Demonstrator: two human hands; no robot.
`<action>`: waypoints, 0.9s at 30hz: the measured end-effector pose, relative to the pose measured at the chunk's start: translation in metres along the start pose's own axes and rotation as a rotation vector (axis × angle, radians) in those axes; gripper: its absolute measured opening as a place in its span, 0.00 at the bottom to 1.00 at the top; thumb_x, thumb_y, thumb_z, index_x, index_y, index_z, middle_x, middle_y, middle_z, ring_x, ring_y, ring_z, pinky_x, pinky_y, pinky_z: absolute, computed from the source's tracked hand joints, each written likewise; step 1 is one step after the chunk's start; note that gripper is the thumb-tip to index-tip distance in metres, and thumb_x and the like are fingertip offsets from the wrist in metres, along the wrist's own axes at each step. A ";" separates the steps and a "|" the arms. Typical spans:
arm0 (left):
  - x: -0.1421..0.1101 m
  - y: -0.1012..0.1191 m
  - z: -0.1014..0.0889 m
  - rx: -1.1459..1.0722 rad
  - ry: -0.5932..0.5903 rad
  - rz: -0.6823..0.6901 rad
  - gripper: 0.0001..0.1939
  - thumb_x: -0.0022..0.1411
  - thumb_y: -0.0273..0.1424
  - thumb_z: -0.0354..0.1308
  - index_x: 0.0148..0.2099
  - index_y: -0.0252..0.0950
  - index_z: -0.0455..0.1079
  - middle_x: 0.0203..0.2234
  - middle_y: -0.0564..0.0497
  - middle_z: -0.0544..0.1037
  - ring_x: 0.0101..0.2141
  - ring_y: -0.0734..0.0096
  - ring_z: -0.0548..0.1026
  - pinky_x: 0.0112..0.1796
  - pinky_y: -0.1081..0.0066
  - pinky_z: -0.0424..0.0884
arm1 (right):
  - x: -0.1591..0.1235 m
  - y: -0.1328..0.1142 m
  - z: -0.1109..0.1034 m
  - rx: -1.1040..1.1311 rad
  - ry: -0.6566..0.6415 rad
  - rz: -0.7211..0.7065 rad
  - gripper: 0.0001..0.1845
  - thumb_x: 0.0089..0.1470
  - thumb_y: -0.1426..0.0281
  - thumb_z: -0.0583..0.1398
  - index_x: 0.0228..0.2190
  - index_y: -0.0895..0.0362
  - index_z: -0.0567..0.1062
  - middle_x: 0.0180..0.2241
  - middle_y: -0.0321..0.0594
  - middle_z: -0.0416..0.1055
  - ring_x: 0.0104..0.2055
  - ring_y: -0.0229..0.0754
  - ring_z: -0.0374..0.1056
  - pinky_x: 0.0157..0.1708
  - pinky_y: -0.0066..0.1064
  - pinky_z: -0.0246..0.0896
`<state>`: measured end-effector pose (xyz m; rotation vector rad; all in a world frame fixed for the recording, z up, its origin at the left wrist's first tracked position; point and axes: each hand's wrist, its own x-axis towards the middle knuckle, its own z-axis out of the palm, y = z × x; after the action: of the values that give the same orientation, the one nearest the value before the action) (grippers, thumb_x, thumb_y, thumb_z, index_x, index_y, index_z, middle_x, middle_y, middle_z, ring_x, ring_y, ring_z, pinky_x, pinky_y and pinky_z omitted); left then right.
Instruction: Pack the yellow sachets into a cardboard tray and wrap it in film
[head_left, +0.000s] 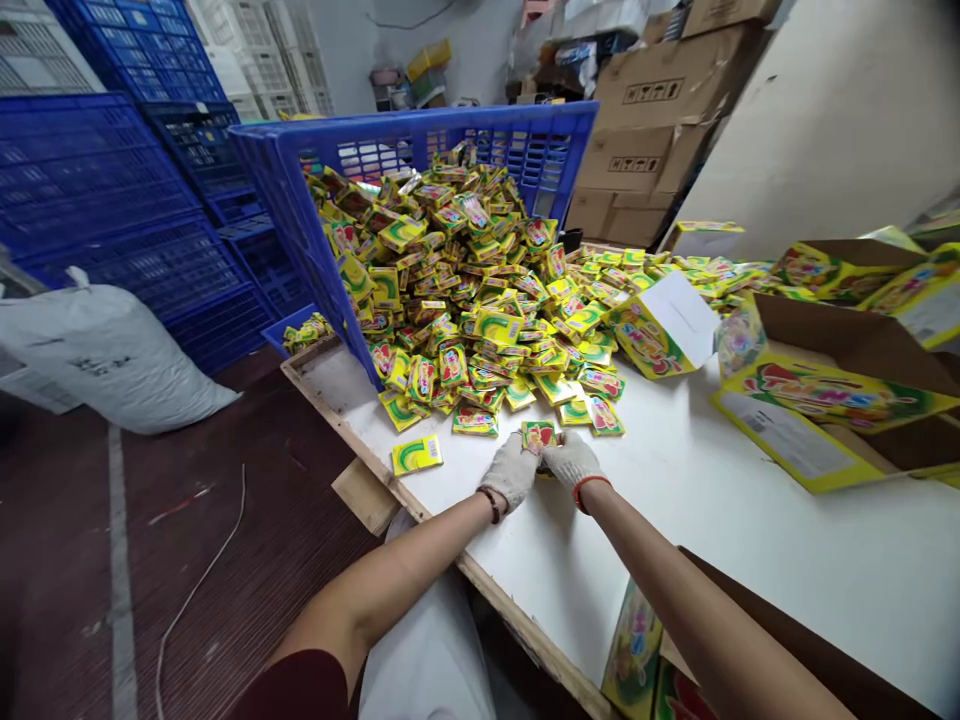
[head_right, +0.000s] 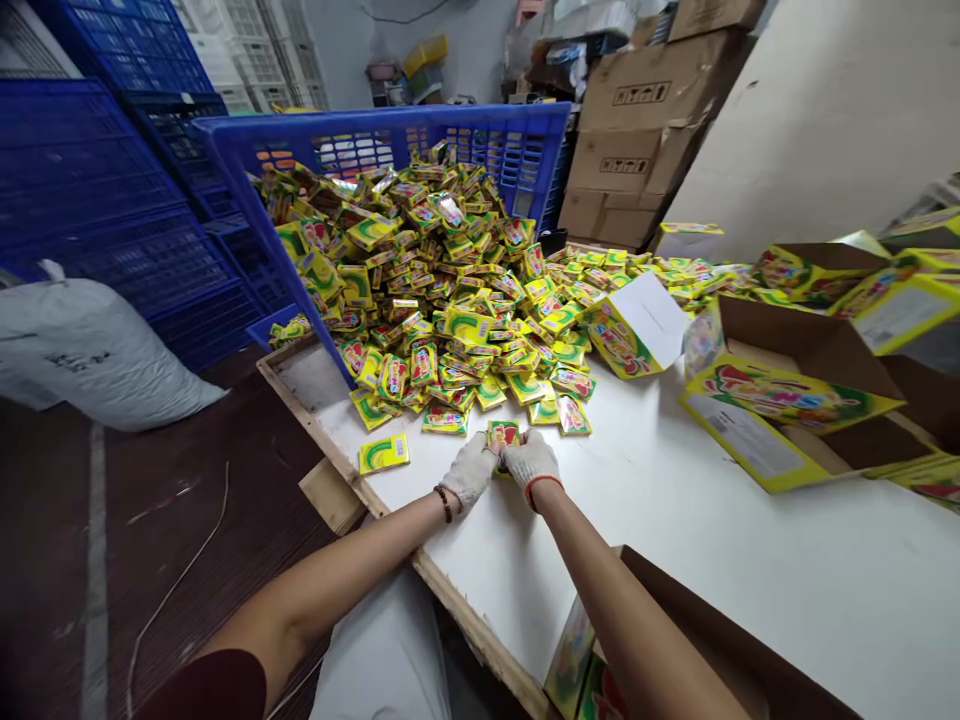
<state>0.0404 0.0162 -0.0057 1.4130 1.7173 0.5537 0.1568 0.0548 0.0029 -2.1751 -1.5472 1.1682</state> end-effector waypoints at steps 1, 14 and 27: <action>-0.004 -0.003 -0.005 0.073 0.001 0.047 0.14 0.75 0.33 0.43 0.51 0.31 0.66 0.42 0.47 0.75 0.39 0.73 0.71 0.38 0.75 0.64 | -0.002 0.000 0.000 -0.009 -0.008 -0.006 0.19 0.54 0.67 0.62 0.46 0.63 0.69 0.41 0.48 0.72 0.41 0.46 0.67 0.37 0.31 0.58; 0.036 -0.042 -0.096 0.808 0.017 0.122 0.20 0.64 0.36 0.55 0.55 0.32 0.71 0.48 0.37 0.71 0.48 0.46 0.69 0.44 0.54 0.65 | -0.058 -0.024 0.007 -0.822 -0.261 -0.623 0.21 0.51 0.71 0.59 0.49 0.59 0.73 0.57 0.52 0.58 0.55 0.54 0.60 0.50 0.38 0.57; -0.046 -0.077 -0.140 0.791 0.052 0.015 0.28 0.55 0.26 0.61 0.58 0.27 0.66 0.51 0.35 0.69 0.52 0.44 0.68 0.51 0.51 0.64 | -0.042 -0.002 0.020 -0.784 -0.310 -0.885 0.19 0.54 0.71 0.58 0.47 0.61 0.74 0.51 0.51 0.62 0.46 0.48 0.64 0.46 0.37 0.59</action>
<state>-0.1170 -0.0255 0.0290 1.9494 2.0771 -0.1229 0.1360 0.0141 0.0105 -1.2425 -3.0159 0.6432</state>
